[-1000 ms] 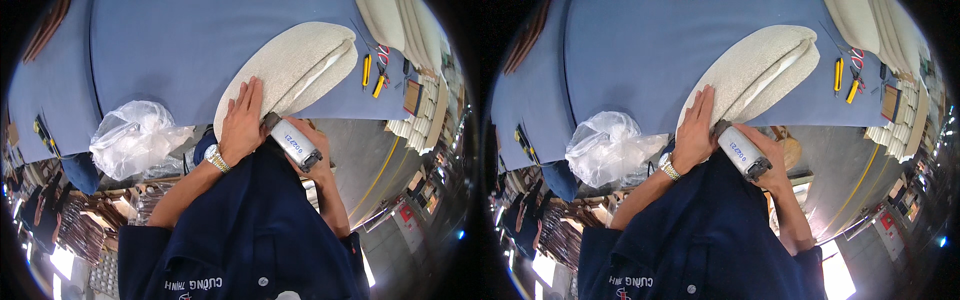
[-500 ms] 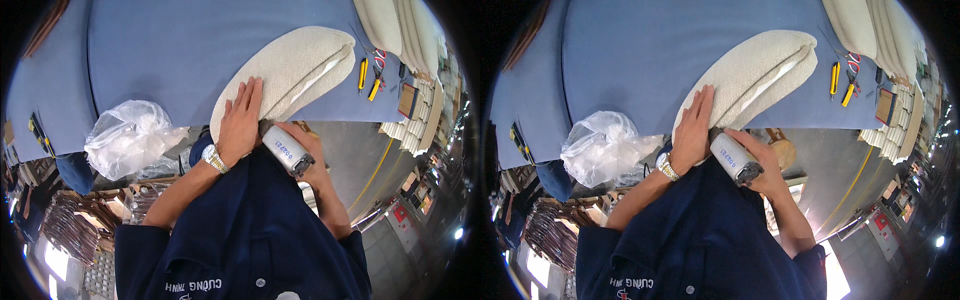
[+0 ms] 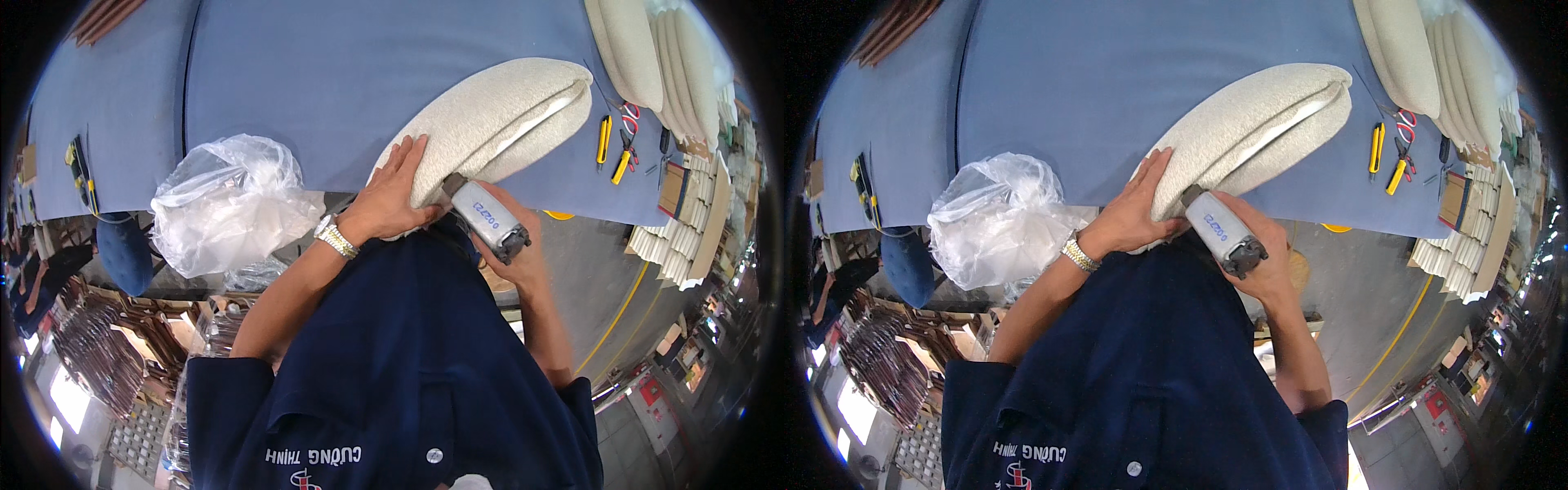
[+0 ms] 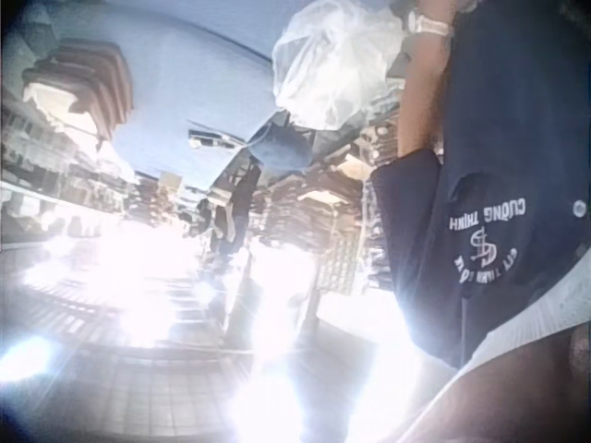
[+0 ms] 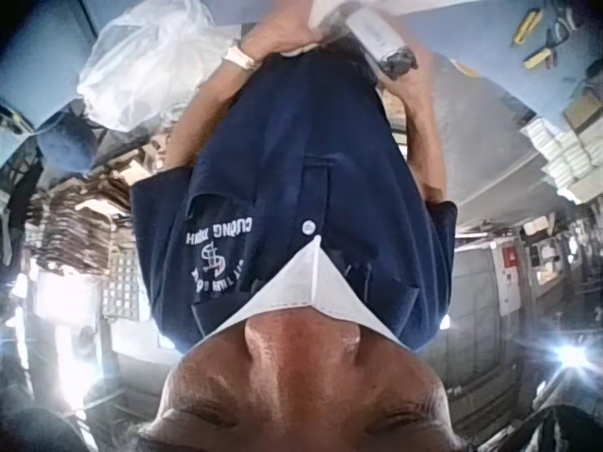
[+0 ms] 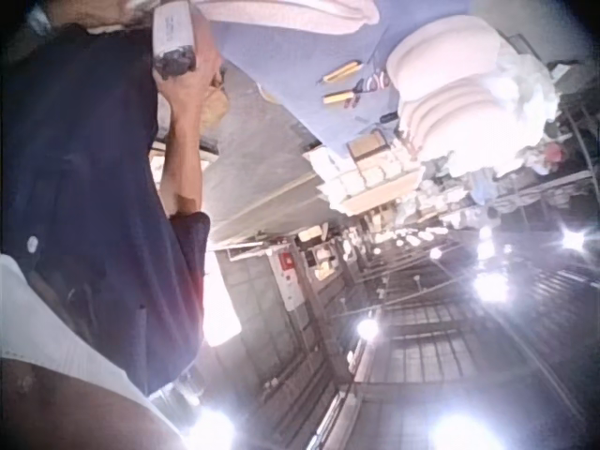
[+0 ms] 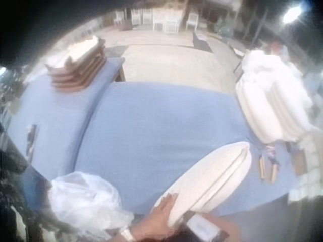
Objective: The person folds a white fabric cover over a foam cushion, staples the edges with a pneumatic staple gun, trims excess fabric with a utility knife, and stacks the finished cushion with others. The process is repeated for multiple cushions.
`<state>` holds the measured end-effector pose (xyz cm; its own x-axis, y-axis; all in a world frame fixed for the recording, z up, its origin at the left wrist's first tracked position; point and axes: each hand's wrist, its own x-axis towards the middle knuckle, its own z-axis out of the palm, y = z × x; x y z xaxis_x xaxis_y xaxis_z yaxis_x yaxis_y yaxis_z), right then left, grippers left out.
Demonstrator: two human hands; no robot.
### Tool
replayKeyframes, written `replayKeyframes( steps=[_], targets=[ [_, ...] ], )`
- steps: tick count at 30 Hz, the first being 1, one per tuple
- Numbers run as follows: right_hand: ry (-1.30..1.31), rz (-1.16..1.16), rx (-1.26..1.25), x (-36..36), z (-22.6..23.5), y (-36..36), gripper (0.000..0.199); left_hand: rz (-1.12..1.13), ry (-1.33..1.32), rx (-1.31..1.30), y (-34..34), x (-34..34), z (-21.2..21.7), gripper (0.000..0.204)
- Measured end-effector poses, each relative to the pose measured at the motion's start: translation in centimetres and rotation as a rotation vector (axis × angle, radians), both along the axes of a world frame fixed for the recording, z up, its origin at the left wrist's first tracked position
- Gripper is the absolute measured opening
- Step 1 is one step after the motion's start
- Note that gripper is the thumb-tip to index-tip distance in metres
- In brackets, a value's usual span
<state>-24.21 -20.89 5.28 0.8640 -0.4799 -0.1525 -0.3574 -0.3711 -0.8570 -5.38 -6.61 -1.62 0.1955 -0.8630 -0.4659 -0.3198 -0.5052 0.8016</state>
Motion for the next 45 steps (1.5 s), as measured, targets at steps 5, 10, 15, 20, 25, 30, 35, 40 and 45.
replayKeyframes(
  steps=[5,10,15,20,25,30,35,40,45],
  targets=[
    [0.063,-0.068,-0.06,-0.6,0.4,1.5,0.057,0.045,-0.224,0.059,-0.2,-1.3,2.5,0.1],
    [0.067,-0.061,-0.022,-0.9,1.2,1.6,0.056,0.045,-0.303,0.014,-0.1,-1.7,2.5,0.094],
    [0.077,-0.024,0.004,-0.7,0.9,1.2,0.06,0.028,-0.317,0.013,-0.1,-1.7,2.8,0.095],
    [0.103,0.012,0.081,0.8,1.5,0.3,0.064,0.008,-0.347,0.049,-0.2,-1.6,2.9,0.095],
    [0.103,-0.077,0.131,0.9,1.5,1.5,0.063,0.047,-0.33,0.014,-0.3,-1.6,2.3,0.095],
    [0.079,-0.078,0.015,-0.7,0.9,2.6,0.062,0.011,-0.372,-0.021,-0.1,-1.7,2.1,0.095],
    [0.094,-0.039,0.037,-0.3,1.2,2.6,0.062,0.025,-0.375,-0.035,0.3,-1.8,2.0,0.096],
    [0.118,-0.032,0.122,0.7,2.0,2.1,0.061,0.045,-0.324,0.013,-0.3,-1.6,2.2,0.096],
    [0.06,-0.063,0.036,-0.1,0.7,3.0,0.061,0.057,-0.343,-0.032,0.1,-1.7,2.2,0.096]
  ],
)
